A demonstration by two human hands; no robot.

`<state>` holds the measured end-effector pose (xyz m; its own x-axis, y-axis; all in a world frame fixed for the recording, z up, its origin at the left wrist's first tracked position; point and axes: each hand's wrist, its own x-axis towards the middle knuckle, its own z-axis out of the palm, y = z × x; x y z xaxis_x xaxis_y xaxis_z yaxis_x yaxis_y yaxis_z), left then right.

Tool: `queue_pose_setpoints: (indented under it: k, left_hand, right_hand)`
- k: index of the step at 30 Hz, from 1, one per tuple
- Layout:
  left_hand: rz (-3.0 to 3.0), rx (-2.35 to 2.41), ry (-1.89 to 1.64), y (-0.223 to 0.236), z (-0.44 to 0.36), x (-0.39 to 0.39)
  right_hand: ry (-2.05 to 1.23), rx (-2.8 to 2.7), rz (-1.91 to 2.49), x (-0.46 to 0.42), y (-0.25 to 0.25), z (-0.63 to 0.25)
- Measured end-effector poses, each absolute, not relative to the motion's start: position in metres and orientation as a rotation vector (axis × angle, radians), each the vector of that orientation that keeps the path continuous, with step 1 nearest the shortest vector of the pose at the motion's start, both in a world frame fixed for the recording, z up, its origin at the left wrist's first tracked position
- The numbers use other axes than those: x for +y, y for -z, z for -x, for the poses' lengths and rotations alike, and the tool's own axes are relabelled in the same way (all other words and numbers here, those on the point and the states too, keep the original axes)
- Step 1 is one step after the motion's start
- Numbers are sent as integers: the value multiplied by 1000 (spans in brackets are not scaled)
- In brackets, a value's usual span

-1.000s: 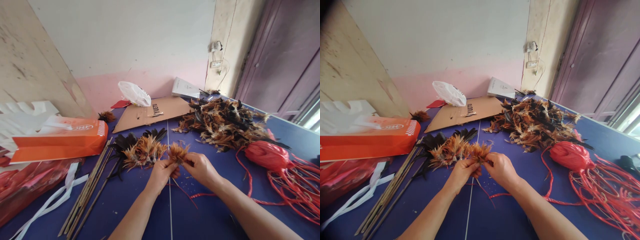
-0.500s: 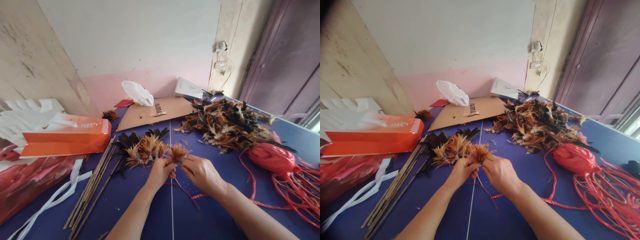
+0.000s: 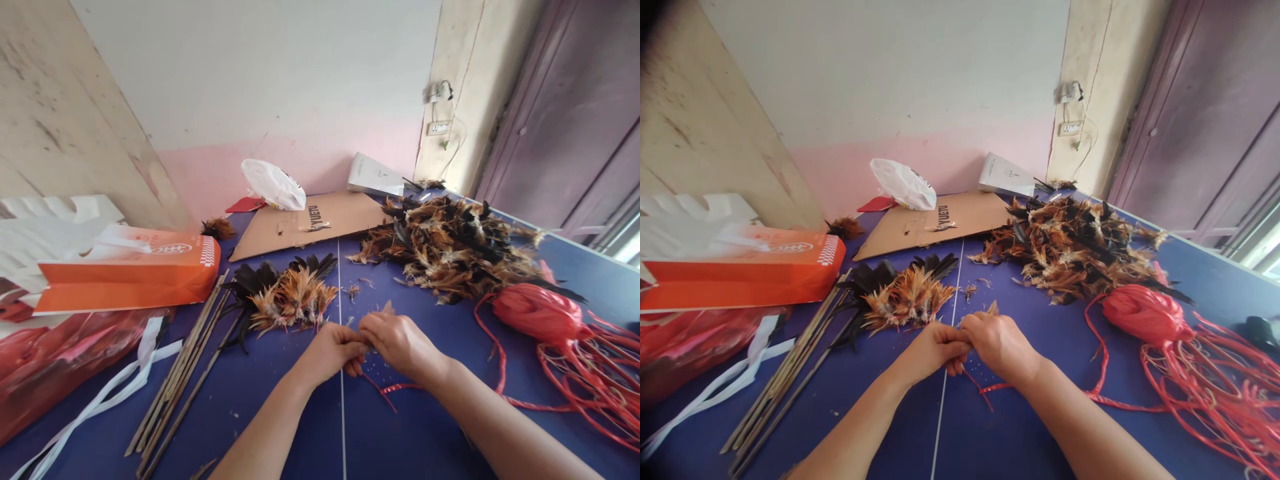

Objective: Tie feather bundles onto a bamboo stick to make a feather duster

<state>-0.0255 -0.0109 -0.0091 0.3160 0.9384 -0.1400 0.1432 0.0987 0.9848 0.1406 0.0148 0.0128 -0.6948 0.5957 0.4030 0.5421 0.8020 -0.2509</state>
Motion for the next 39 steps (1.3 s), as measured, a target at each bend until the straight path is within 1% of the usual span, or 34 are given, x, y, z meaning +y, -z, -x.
queue_pose_setpoints:
  k: [3,6,9,11,12,14,18,20,23,27,34,36,37,39]
  left_hand:
    - [-1349,1099,-822,9,24,-12]
    - [-1413,1153,-835,10,22,-14]
    - [-1587,1222,-882,11,19,-16]
    - [-1761,1242,-921,9,17,-17]
    - [-1841,1246,-938,8,17,-18]
    - [-1929,1237,-964,3,16,-20]
    - [-1734,1149,-1003,-8,14,-26]
    - [-1558,1077,-1003,-12,14,-27]
    - [-1363,964,-990,-16,15,-28]
    - [-1222,902,-992,-17,16,-27]
    - [-705,917,-1340,0,18,-10]
    - [-591,929,-1380,4,18,-7]
    - [-563,936,-1395,6,18,-6]
    - [-551,950,-1419,7,18,-5]
  right_hand:
    - [-273,-2423,927,15,-11,-140]
    - [-296,-2395,1009,14,-12,-139]
    - [-297,-2370,1097,12,-13,-137]
    - [-375,-2318,1143,13,-15,-137]
    - [-470,-2285,1156,14,-15,-138]
    - [-779,-2196,1184,18,-17,-142]
    - [-1498,-1916,1149,32,-19,-156]
    - [-1719,-1783,1018,37,-19,-163]
    - [-1890,-1673,855,38,-20,-168]
    - [-1931,-1631,800,33,-21,-163]
    - [-1812,-1328,824,27,-1,-132]
    - [-1687,-1363,910,24,4,-124]
    - [-1566,-1436,957,23,6,-122]
    - [-1206,-1655,1007,18,7,-120]
